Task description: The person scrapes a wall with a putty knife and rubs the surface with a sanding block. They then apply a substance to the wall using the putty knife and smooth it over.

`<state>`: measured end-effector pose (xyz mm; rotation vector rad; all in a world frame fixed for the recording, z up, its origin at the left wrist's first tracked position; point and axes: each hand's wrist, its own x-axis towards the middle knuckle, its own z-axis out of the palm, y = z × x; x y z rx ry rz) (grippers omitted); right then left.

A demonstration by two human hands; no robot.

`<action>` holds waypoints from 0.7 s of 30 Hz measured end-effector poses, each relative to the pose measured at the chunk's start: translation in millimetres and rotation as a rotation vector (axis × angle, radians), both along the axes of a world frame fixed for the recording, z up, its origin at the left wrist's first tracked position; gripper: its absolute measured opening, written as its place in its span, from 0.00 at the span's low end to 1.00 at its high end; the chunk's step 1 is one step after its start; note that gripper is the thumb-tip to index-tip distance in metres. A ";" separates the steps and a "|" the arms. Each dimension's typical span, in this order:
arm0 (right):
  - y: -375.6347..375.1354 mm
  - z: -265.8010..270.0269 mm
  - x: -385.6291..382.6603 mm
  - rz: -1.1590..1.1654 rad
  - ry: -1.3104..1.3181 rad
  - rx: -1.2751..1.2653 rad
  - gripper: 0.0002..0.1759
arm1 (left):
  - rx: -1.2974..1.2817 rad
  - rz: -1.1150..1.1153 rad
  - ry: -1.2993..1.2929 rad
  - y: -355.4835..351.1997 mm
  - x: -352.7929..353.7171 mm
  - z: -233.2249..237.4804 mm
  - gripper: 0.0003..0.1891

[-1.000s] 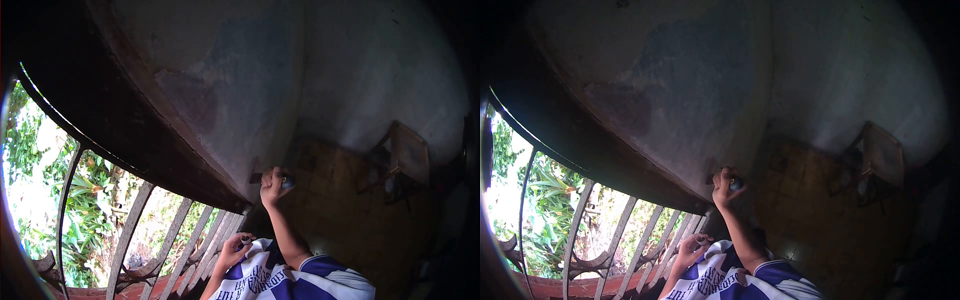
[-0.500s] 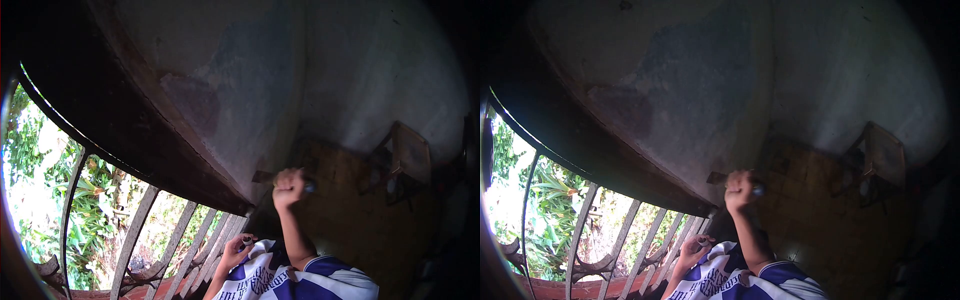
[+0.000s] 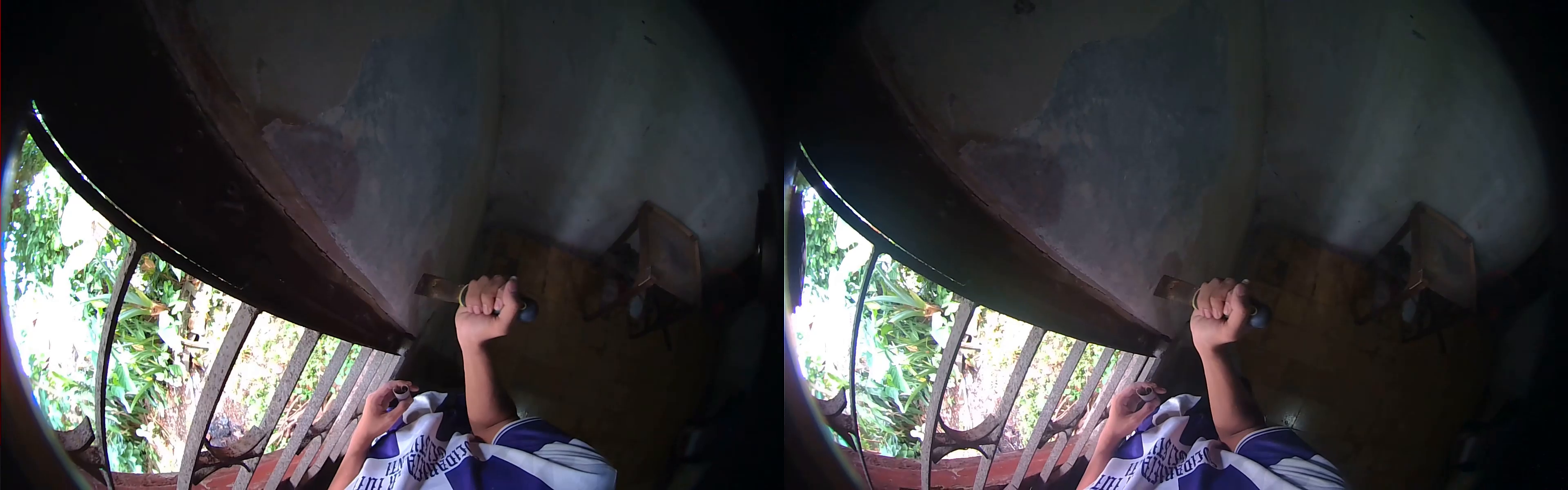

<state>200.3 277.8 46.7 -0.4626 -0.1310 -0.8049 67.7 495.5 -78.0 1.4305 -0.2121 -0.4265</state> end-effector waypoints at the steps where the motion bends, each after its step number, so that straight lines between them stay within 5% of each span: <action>1: 6.6 -8.9 3.0 0.061 0.070 0.015 0.21 | 0.018 0.002 -0.002 0.0 -0.5 0.5 0.18; 5: 48.9 -56.2 19.1 -0.064 0.377 -0.137 0.12 | 0.028 -0.004 0.003 -3.9 -3.6 -0.4 0.18; 12: -13.5 -0.8 4.8 0.212 -0.239 -0.271 0.12 | -0.024 0.024 0.016 -2.1 -6.5 -2.2 0.18; 17: -35.6 -2.5 -13.2 0.318 -0.207 -0.485 0.23 | -0.031 -0.022 0.095 -1.3 -11.6 -2.8 0.18; 21: -60.7 -31.2 -42.5 0.533 0.033 -0.604 0.17 | -0.065 -0.061 0.147 -1.8 -13.9 -8.4 0.18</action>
